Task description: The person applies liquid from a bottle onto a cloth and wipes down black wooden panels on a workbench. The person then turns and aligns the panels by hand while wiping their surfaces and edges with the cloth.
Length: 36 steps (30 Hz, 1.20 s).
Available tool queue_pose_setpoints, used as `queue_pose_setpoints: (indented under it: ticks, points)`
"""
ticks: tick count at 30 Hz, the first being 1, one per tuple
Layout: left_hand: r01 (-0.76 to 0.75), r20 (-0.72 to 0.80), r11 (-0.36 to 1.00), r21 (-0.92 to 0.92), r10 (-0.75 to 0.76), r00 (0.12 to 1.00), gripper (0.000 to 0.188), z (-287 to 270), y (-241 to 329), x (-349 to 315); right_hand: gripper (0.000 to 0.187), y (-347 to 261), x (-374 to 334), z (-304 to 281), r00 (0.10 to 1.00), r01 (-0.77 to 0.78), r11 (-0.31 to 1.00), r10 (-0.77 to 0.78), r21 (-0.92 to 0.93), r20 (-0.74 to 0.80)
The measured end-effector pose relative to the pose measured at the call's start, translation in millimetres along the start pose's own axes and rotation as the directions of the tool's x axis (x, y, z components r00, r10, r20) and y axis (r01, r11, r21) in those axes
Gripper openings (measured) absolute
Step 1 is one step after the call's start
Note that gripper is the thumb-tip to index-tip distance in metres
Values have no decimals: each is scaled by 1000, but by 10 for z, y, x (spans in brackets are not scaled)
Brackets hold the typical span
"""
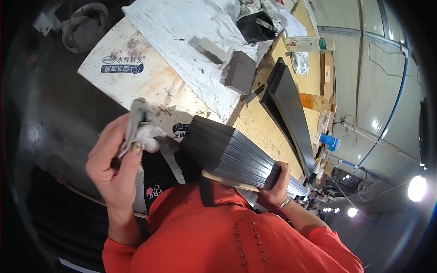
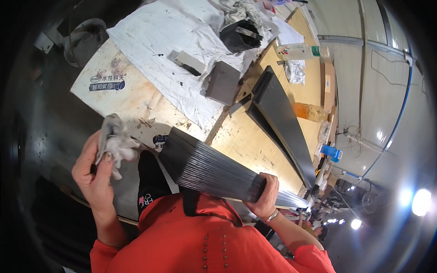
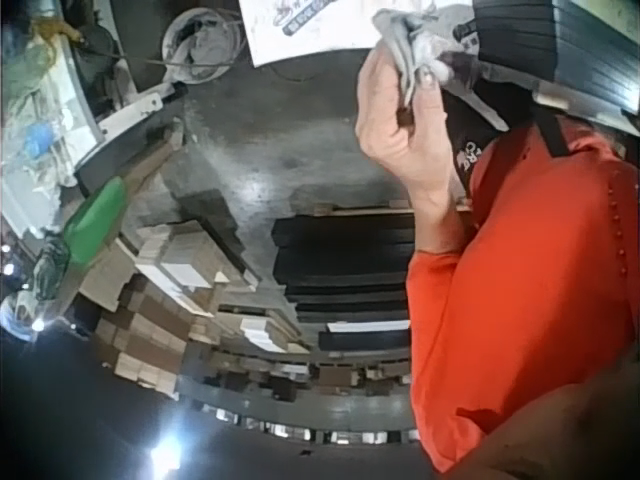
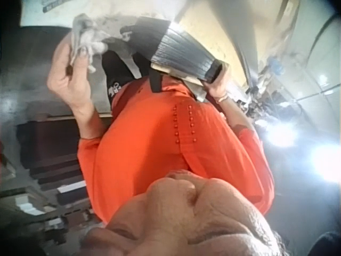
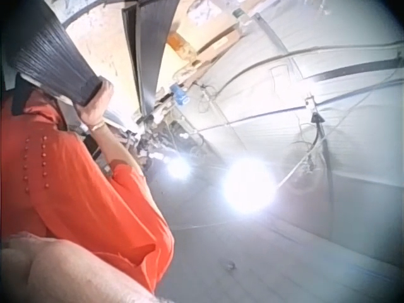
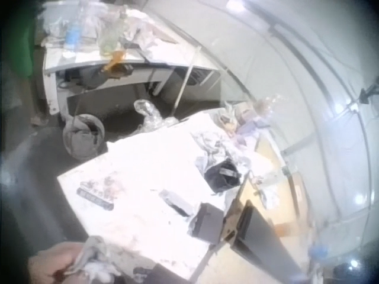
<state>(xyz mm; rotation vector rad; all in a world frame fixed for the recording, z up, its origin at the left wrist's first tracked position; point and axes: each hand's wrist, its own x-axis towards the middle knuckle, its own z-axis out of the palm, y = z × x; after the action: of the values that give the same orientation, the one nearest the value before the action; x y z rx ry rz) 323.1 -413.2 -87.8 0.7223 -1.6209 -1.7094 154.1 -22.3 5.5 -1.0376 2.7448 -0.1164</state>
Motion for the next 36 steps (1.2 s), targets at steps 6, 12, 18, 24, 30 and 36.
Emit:
queue_pose_setpoints:
  ticks: [6, 12, 18, 24, 30, 36]
  points:
    - [-389, 207, 884, 261, 342, 917, 37, 620, 658, -118, 90, -115, 80, -57, 998, 39, 999, -40, -10, -48]
    - [-707, 679, 687, 168, 439, 588, 21, 2114, 628, -977, 95, 76, -13, 72, 986, 136, 989, -130, 60, -102]
    - [-600, 447, 451, 661, 405, 797, 19, 1213, 667, -319, 93, 837, -437, -234, 1000, 14, 998, -13, 64, -20]
    - [-739, 622, 487, 465, 415, 664, 19, 2472, 640, -1376, 83, 1207, -716, -169, 994, -45, 996, 52, 76, -98]
    - [-761, 615, 341, 552, 449, 648, 30, 1777, 517, -1099, 79, 1313, -805, -54, 981, -45, 991, 69, 129, -184]
    - [-271, 50, 471, 840, 430, 902, 33, 844, 751, -822, 79, 1241, -795, -85, 976, -48, 979, 88, 196, -200]
